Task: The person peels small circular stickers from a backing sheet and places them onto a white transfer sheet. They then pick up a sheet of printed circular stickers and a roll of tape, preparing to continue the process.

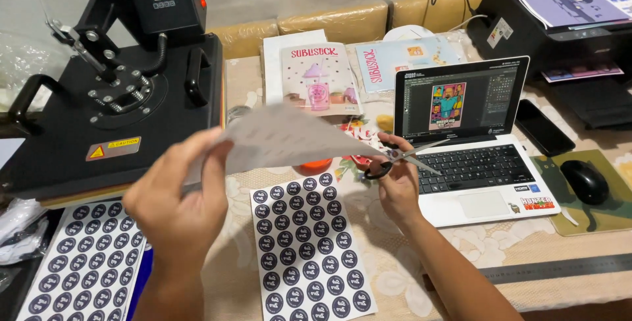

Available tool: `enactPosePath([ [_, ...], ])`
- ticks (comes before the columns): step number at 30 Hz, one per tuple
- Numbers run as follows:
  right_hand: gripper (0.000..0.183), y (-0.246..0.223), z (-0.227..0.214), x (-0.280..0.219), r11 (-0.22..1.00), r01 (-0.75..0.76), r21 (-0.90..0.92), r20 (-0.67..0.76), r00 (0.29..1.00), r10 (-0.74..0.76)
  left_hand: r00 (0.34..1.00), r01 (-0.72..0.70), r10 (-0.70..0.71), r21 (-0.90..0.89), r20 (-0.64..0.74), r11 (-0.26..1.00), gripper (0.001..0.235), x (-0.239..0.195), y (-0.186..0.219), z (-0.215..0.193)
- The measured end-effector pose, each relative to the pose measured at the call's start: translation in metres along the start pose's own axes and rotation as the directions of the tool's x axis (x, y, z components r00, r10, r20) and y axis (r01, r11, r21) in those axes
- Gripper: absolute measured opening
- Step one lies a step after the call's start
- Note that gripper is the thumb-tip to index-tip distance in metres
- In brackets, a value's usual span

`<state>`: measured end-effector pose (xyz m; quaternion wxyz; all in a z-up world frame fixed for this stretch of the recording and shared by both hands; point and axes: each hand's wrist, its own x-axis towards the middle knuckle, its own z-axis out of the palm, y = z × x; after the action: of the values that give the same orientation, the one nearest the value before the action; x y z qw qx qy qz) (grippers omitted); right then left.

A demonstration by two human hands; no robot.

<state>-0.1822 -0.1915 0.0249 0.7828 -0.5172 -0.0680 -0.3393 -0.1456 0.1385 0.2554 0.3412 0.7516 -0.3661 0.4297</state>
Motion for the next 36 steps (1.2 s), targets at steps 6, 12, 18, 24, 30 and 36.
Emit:
enactPosePath([
  [6,0.076,-0.009,-0.001,0.004,0.949,-0.214,0.230,-0.166,0.953,0.255,0.894,-0.403,0.403,-0.044,0.194,0.914,0.014,-0.077,0.037,-0.034],
  [12,0.060,-0.036,0.011,0.006,0.892,-0.297,0.340,-0.214,0.899,0.381,0.847,-0.515,0.516,-0.043,0.127,0.856,0.011,-0.171,0.035,-0.004],
  [18,0.061,-0.018,-0.009,0.006,0.913,-0.189,0.360,-0.009,0.979,0.206,0.950,-0.259,0.270,-0.091,0.156,0.962,0.022,-0.245,0.011,-0.027],
  [24,0.068,-0.015,-0.014,0.001,0.955,-0.114,0.276,0.110,0.990,0.086,0.512,0.747,-0.858,-0.470,-0.045,0.471,0.040,-0.226,0.027,-0.019],
  [30,0.080,-0.015,-0.009,-0.002,0.950,-0.239,0.199,0.197,0.960,0.200,0.033,0.674,-0.998,-0.737,-0.048,0.057,0.025,-0.208,0.031,-0.001],
  [36,0.069,-0.006,0.003,-0.006,0.894,-0.385,0.228,0.194,0.918,0.346,-0.052,0.597,-0.994,-0.795,0.091,-0.104,0.041,-0.269,0.036,0.009],
])
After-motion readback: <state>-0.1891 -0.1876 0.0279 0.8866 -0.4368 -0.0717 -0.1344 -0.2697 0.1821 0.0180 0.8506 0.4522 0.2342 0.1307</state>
